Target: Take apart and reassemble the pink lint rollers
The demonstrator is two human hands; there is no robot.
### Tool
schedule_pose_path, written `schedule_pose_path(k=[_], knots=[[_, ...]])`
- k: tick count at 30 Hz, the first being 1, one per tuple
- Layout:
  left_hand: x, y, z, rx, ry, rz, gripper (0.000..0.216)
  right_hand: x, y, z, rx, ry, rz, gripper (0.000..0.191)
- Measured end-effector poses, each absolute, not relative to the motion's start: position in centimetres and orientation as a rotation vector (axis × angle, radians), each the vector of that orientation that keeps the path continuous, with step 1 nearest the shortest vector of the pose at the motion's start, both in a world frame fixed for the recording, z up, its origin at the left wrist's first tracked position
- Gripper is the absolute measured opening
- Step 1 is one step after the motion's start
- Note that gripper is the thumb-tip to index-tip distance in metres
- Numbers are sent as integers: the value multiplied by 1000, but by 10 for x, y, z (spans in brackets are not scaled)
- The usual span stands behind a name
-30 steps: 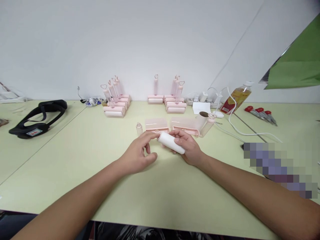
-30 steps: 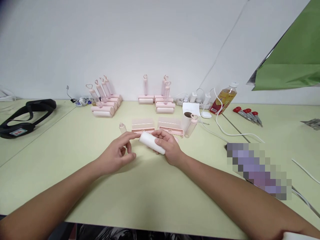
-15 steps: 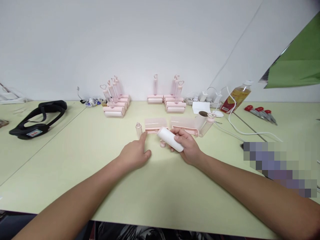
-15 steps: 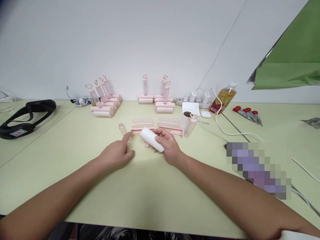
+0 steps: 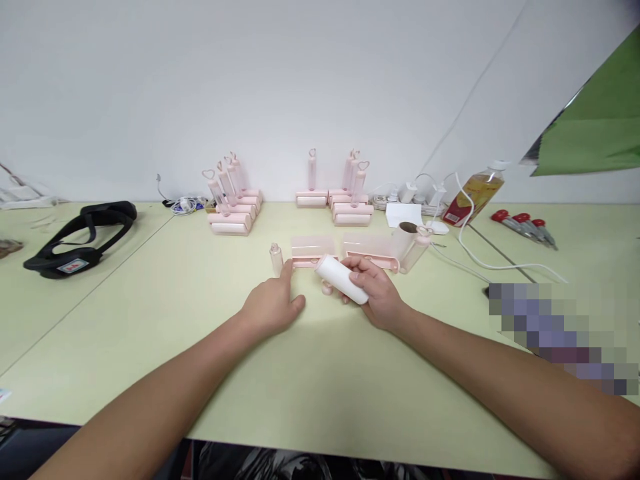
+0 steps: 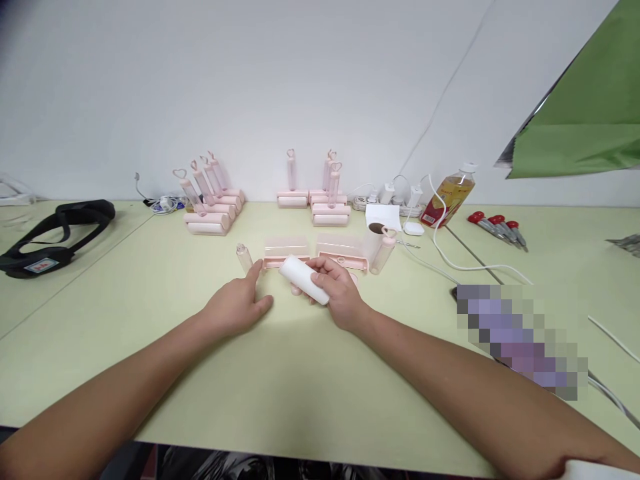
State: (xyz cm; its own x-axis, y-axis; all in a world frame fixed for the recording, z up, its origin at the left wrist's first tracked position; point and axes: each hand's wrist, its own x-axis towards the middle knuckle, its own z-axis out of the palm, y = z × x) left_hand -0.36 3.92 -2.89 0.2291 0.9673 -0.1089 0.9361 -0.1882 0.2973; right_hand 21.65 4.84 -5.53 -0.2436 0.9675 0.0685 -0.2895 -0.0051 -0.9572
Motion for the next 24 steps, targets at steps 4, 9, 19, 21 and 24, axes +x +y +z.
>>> schedule_pose_path(k=[4, 9, 19, 21, 24], knots=[[-3, 38, -25, 2197, 1712, 273, 44, 216, 48, -54, -817, -1189, 1498, 31], [-2, 38, -24, 2239, 1637, 333, 51, 215, 48, -53, -791, -1168, 1517, 30], [-3, 40, -26, 2322, 1610, 319, 31, 216, 48, -53, -803, -1163, 1541, 30], [-3, 39, -24, 2302, 1671, 290, 38, 215, 48, -53, -800, -1176, 1534, 30], [-4, 38, -21, 2343, 1745, 229, 31, 215, 49, -54, -807, -1170, 1530, 31]])
